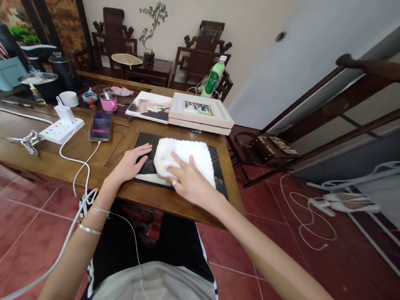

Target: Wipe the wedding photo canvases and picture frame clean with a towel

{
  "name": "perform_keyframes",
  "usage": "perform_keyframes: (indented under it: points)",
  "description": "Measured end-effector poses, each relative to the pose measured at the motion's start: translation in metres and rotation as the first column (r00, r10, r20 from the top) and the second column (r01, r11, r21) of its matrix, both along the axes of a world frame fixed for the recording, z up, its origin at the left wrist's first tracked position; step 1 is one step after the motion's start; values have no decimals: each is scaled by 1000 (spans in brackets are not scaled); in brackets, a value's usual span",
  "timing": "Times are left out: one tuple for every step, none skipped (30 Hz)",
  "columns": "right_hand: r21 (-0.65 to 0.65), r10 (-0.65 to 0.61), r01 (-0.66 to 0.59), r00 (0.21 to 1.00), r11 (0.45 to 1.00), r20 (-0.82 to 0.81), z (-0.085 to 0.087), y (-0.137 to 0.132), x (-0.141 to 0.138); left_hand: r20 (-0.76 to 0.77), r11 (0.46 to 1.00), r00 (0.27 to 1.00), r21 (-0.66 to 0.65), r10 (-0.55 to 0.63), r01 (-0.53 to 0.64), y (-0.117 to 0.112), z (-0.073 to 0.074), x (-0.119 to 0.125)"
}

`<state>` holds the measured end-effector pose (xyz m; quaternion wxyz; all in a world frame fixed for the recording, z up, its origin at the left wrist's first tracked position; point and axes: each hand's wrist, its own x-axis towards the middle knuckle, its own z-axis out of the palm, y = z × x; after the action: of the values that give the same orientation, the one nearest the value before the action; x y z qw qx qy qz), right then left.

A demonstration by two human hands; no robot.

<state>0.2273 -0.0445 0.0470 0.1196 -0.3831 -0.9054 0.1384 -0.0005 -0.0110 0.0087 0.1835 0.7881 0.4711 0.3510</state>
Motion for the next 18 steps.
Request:
perform_keyframes:
  points:
    - [-10,31,-31,1000,999,0,1,-16,2,-3,1000,1000,4,0,0,0,0,0]
    - [-21,57,-57,998,998,-6,2,-30,4,-3,1000,1000,8,0,0,1,-1,0]
    - [-30,82,-82,997,996,-14,3,-42,5,-1,1000,1000,12,-1,1,1,-1,0]
    - [-39,103,-103,994,994,-23,3,-51,7,4,1000,1000,15,-3,3,1,-1,-1]
    - [-46,114,-115,993,992,-30,4,-56,8,8,1000,1000,16,-7,7,2,-2,-1]
    - [-50,117,-119,993,992,-34,4,-57,9,12,1000,1000,15,-9,9,2,-2,-1]
    - [-53,115,-117,993,992,-34,4,-56,9,14,1000,1000,14,-10,10,2,-2,-1]
    - [-53,107,-109,994,993,-32,4,-50,8,15,1000,1000,13,-10,10,2,-2,-1]
    - [-52,95,-96,995,994,-26,4,-43,7,15,1000,1000,12,-10,10,2,-2,-1]
    - [-46,79,-79,997,996,-18,4,-32,6,14,1000,1000,11,-10,10,2,-2,-1]
    - [-36,59,-60,998,998,-10,3,-20,3,15,1000,1000,9,-9,9,2,-2,-1]
    - [-23,39,-39,999,999,-2,3,-6,1,17,1000,1000,6,-8,8,2,-2,0]
    - [-9,17,-17,1000,1000,7,3,8,-2,20,1000,1000,4,-8,8,2,-2,0]
    - [3,-8,8,1000,1000,17,2,22,-6,23,1000,1000,3,-8,8,1,-1,0]
    - [14,-34,33,999,999,26,2,37,-9,25,1000,1000,1,-9,8,1,-1,0]
    - [23,-63,62,998,998,33,2,49,-13,25,1000,1000,1,-9,9,1,-1,0]
    - [29,-92,91,995,995,38,2,61,-17,24,1000,1000,1,-9,9,1,-1,-1]
    - [34,-121,120,992,992,40,2,70,-21,22,1000,1000,1,-9,9,0,-1,-1]
